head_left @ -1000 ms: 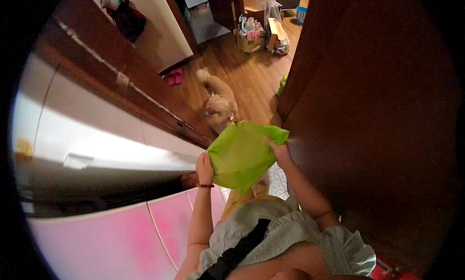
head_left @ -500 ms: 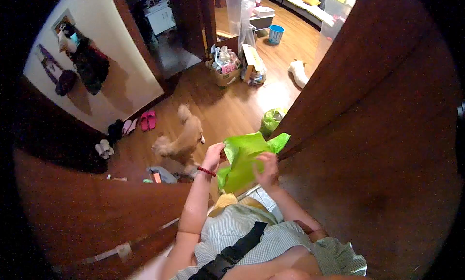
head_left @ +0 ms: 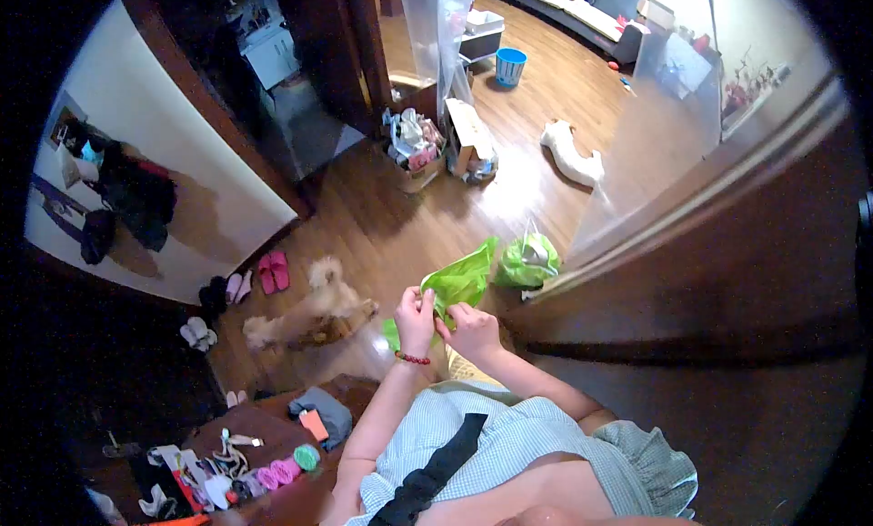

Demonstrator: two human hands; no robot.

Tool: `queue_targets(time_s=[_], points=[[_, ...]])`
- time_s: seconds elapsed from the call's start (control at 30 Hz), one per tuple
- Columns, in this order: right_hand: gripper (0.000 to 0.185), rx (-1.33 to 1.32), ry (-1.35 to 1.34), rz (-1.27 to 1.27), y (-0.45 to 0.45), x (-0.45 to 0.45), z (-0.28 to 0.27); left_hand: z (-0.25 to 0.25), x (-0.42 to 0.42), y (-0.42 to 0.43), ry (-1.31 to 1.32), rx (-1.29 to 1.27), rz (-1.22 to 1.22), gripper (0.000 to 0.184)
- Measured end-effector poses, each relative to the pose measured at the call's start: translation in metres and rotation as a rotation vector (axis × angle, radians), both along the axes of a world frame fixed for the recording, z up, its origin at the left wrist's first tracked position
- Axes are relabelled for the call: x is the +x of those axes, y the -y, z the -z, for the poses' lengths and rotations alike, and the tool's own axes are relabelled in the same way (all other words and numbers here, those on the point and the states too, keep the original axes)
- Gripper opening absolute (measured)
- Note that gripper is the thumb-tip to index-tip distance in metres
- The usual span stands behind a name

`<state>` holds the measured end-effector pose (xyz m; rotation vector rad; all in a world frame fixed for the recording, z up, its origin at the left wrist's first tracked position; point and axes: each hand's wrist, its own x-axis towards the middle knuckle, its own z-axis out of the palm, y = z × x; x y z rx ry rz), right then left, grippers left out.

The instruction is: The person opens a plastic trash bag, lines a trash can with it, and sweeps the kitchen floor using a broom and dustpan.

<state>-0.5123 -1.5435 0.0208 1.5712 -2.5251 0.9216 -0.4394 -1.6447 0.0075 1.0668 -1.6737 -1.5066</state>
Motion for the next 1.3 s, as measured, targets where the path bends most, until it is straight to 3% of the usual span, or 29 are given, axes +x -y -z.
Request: queue_targets(time_s=[0.13,0.27,0.4,0.5,0.6,0.63,0.67,0.7,0.77,0.87,0.97,1.03,1.1,1.13,1.17,1.2,1.3], points=[[0.014,0.040,0.046,-0.039,0.063,-0.056,0.005,-0.025,-0.050,0.051,0.214,-0.327,-0.071,0.021],[0.017,-0.028,0.232,-0.013,0.118,-0.123,0.012,-0.035,-0.107,0.113,0.275,-0.248,0.104,0.026],[0.015,-0.282,1.226,0.248,0.138,-0.172,0.009,-0.026,-0.168,0.136,-0.019,0.059,0.314,0.025],[0.018,-0.523,1.596,0.322,0.144,-0.217,0.029,-0.030,-0.217,0.147,0.046,-0.200,0.553,0.023],[0.018,-0.614,1.750,0.312,0.155,-0.261,0.066,-0.019,-0.268,0.170,0.021,-0.134,0.664,0.022],[0.018,-0.666,1.812,0.326,0.165,-0.273,0.070,-0.007,-0.281,0.184,0.048,-0.137,0.685,0.023],[0.020,-0.514,1.744,0.375,0.178,-0.285,0.080,0.083,-0.292,0.215,-0.069,-0.087,0.465,0.033],[0.021,-0.539,1.676,0.492,0.192,-0.295,0.114,0.135,-0.297,0.255,0.138,-0.193,0.268,0.043],[0.020,-0.385,1.842,0.885,0.217,-0.307,0.121,0.234,-0.307,0.332,0.585,-0.267,-0.106,0.066],[0.016,-0.226,1.856,0.743,0.251,-0.325,0.139,0.302,-0.294,0.368,0.861,0.698,0.762,0.053],[0.017,-0.367,1.922,0.691,0.287,-0.354,0.154,0.295,-0.333,0.376,0.723,0.473,0.879,0.051],[0.027,-0.342,1.771,0.741,0.306,-0.370,0.164,0.277,-0.373,0.393,0.515,0.191,0.963,0.044],[0.037,-0.306,1.508,0.889,0.325,-0.386,0.151,0.165,-0.421,0.402,0.668,-0.274,1.124,0.035],[0.045,-0.274,1.533,0.917,0.335,-0.401,0.147,0.140,-0.440,0.407,0.663,-0.366,1.196,0.032],[0.053,-0.245,1.558,0.943,0.339,-0.418,0.142,0.124,-0.454,0.408,0.652,-0.462,1.266,0.029],[0.060,-0.333,1.760,0.785,0.339,-0.439,0.128,0.111,-0.467,0.412,0.630,-0.588,1.344,0.027],[0.059,-0.447,1.677,0.693,0.348,-0.488,0.095,0.096,-0.500,0.424,0.515,-1.005,1.512,0.025]])
